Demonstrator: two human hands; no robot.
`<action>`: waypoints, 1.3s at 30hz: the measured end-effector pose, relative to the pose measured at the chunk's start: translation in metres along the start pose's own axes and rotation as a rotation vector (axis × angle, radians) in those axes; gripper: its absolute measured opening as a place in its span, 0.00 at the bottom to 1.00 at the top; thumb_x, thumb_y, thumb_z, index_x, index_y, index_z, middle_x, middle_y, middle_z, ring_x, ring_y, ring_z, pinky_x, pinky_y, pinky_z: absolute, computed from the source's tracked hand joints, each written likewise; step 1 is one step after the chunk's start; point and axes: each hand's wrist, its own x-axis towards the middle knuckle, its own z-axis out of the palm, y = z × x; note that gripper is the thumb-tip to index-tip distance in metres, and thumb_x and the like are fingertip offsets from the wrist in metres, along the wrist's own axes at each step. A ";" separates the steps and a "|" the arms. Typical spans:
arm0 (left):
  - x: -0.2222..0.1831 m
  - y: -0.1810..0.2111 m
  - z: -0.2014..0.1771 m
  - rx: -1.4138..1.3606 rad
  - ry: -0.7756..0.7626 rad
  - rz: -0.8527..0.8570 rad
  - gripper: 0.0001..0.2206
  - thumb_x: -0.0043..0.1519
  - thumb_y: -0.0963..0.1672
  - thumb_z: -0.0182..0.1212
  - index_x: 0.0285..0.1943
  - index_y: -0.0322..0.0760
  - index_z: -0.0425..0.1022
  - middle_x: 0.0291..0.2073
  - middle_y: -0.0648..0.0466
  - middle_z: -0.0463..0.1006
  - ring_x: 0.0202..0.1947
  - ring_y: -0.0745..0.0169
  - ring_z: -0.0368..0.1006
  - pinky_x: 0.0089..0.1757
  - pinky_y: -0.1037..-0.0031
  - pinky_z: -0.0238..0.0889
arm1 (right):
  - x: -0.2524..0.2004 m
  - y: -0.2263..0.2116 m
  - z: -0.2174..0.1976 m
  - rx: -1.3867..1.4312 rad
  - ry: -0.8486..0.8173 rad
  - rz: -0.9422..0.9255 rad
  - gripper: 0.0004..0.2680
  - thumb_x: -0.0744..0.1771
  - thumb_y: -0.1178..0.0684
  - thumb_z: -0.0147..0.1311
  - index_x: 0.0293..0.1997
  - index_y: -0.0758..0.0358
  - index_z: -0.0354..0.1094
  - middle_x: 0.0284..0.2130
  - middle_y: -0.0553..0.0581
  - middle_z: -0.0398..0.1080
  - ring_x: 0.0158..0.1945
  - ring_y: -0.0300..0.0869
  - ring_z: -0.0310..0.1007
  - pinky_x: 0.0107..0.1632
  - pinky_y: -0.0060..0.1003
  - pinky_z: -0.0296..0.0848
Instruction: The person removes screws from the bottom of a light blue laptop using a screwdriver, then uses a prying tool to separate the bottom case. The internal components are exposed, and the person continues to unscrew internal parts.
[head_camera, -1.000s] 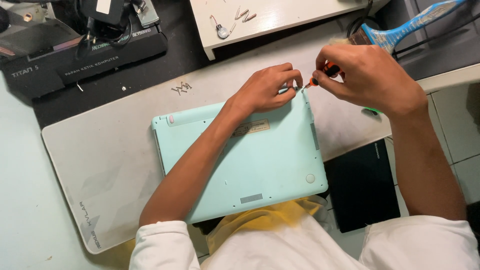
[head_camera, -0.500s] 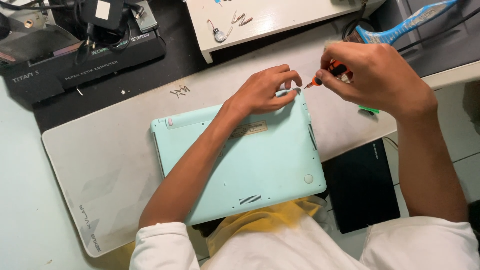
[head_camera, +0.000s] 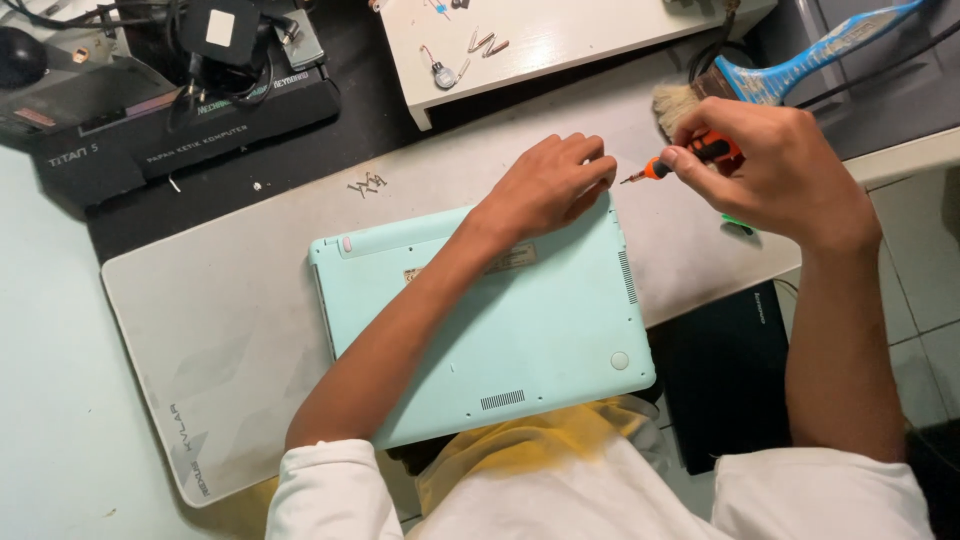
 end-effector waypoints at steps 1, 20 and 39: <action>0.002 0.000 0.006 0.102 -0.050 0.010 0.05 0.78 0.46 0.62 0.52 0.42 0.76 0.45 0.53 0.77 0.42 0.56 0.74 0.49 0.63 0.67 | -0.004 0.004 0.004 0.061 0.020 0.031 0.07 0.73 0.62 0.73 0.57 0.73 0.82 0.41 0.61 0.83 0.32 0.46 0.74 0.39 0.43 0.74; 0.003 0.012 0.004 0.257 0.025 0.071 0.09 0.71 0.46 0.69 0.51 0.43 0.74 0.48 0.53 0.74 0.46 0.54 0.71 0.49 0.63 0.64 | -0.071 0.027 0.161 0.490 0.656 0.270 0.03 0.81 0.68 0.59 0.62 0.79 0.69 0.48 0.67 0.71 0.38 0.47 0.67 0.46 0.43 0.68; 0.049 0.052 0.033 0.705 -0.355 -0.166 0.07 0.58 0.45 0.77 0.37 0.40 0.84 0.25 0.58 0.75 0.26 0.56 0.76 0.35 0.59 0.66 | -0.052 0.026 0.151 0.464 0.792 0.143 0.05 0.75 0.54 0.71 0.47 0.62 0.81 0.32 0.58 0.78 0.30 0.51 0.78 0.35 0.43 0.79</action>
